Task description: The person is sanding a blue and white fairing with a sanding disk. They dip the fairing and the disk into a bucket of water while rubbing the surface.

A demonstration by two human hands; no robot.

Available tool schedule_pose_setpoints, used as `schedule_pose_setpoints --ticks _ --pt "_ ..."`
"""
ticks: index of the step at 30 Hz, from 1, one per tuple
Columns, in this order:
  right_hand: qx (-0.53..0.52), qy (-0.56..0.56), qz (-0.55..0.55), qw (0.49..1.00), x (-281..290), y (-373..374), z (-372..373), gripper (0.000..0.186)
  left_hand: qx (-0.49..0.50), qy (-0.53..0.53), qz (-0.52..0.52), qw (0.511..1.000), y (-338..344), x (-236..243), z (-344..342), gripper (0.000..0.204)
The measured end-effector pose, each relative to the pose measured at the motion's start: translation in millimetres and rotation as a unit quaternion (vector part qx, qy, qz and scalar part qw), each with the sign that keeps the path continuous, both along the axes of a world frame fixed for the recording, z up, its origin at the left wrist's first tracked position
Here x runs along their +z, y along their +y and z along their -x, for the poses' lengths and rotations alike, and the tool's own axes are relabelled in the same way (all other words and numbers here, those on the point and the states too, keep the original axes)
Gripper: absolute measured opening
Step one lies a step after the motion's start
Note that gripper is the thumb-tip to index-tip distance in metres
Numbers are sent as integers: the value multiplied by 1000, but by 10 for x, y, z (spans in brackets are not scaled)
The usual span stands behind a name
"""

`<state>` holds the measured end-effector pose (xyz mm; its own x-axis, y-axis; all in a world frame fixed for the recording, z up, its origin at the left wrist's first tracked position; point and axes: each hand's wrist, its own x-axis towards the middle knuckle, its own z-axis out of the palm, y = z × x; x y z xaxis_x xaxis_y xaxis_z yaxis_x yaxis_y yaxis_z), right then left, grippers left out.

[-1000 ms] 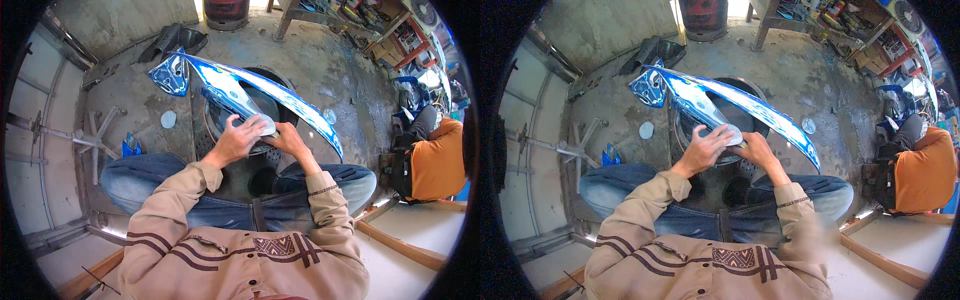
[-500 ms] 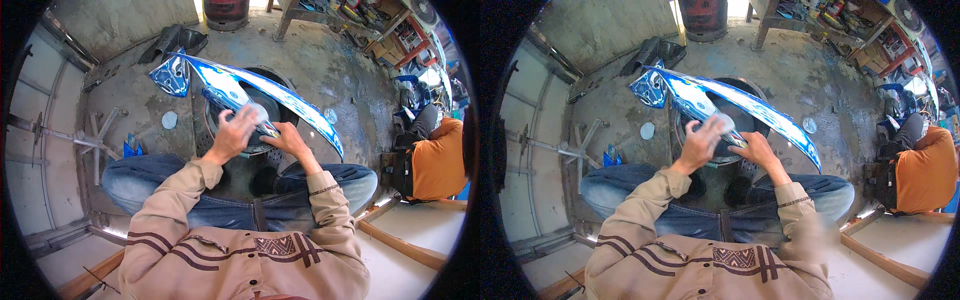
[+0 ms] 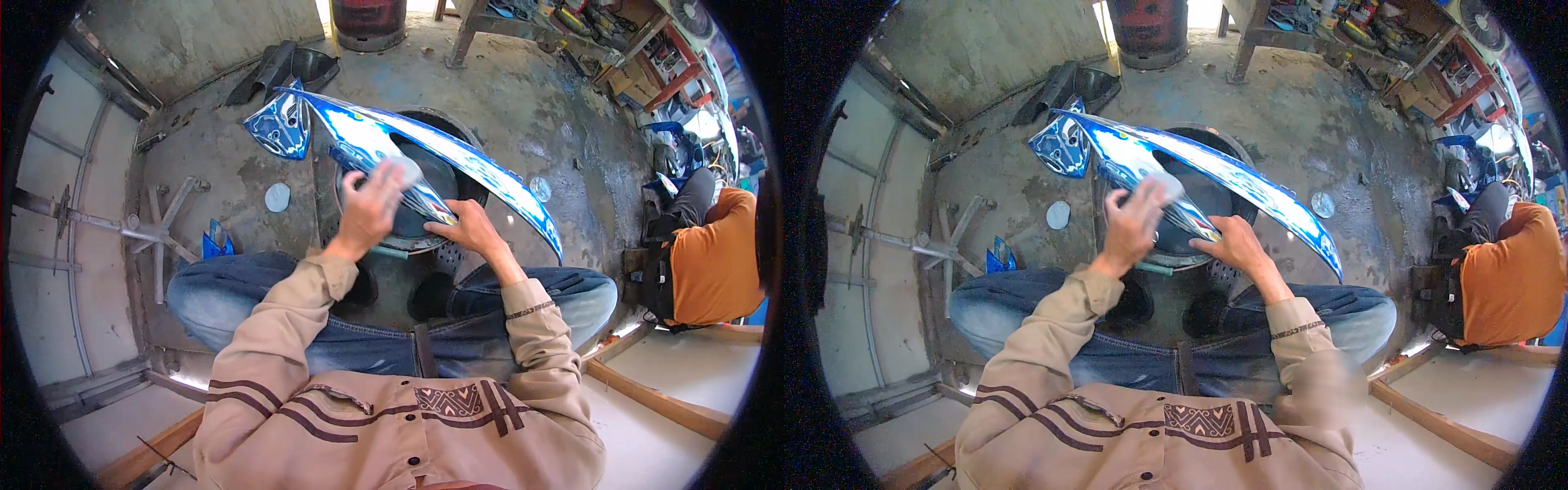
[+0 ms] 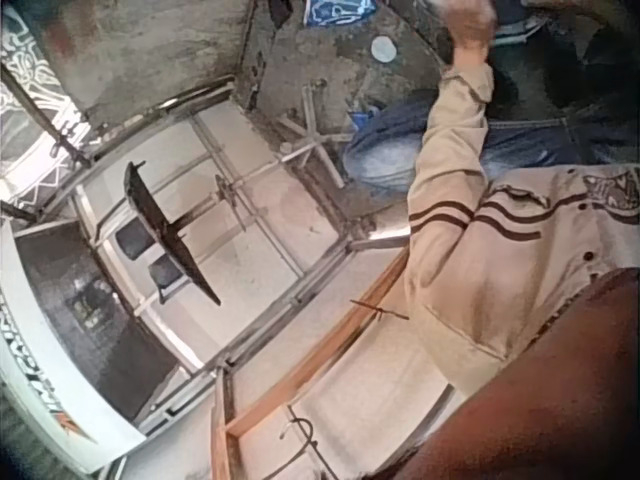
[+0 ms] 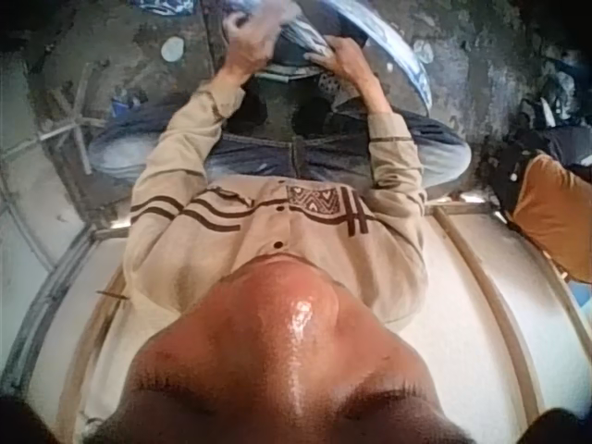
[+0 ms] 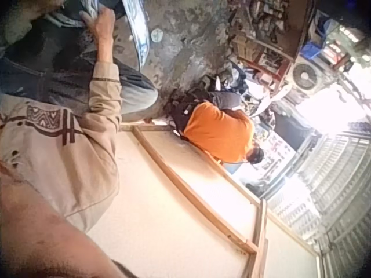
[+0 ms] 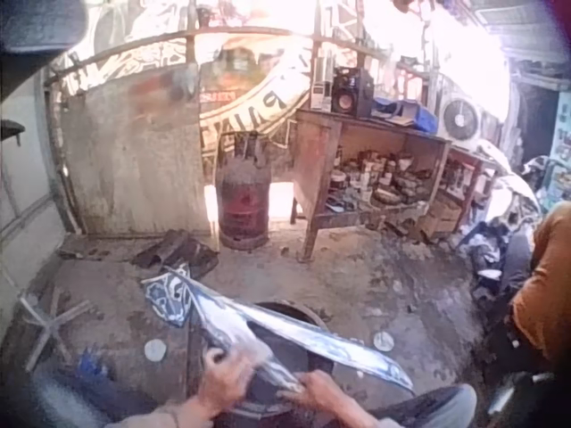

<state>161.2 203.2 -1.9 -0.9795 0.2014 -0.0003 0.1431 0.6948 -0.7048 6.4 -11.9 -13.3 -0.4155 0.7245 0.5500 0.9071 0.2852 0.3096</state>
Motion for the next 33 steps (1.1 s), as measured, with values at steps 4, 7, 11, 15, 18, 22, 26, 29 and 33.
schedule_pose_setpoints --ticks 4,7,11,15,18,22,26,29,33 --pt "-8 21 21 1000 -55 -9 -33 46 -98 -8 17 995 48 84 -103 33" --pt "-3 1 3 1000 -21 7 -20 47 -4 18 9 1000 8 135 225 35" --pt "-2 -8 2 1000 -3 -6 -8 49 80 -5 -14 997 -104 153 528 36" --pt "3 -3 4 1000 28 -12 4 47 58 0 -22 998 -23 39 231 34" --pt "2 3 9 1000 -3 -9 -16 46 -61 -3 -4 998 36 41 -84 30" --pt "-7 6 2 1000 -22 -3 -20 46 -110 -5 25 994 15 120 62 29" --pt "-6 -21 2 1000 70 -21 -11 48 6 -1 -8 1000 -45 160 452 30" --pt "-5 -10 4 1000 76 -23 -4 47 63 -8 -27 998 -76 180 497 33" --pt "-6 -23 12 1000 24 -16 1 46 -36 -8 7 999 10 37 -73 33"
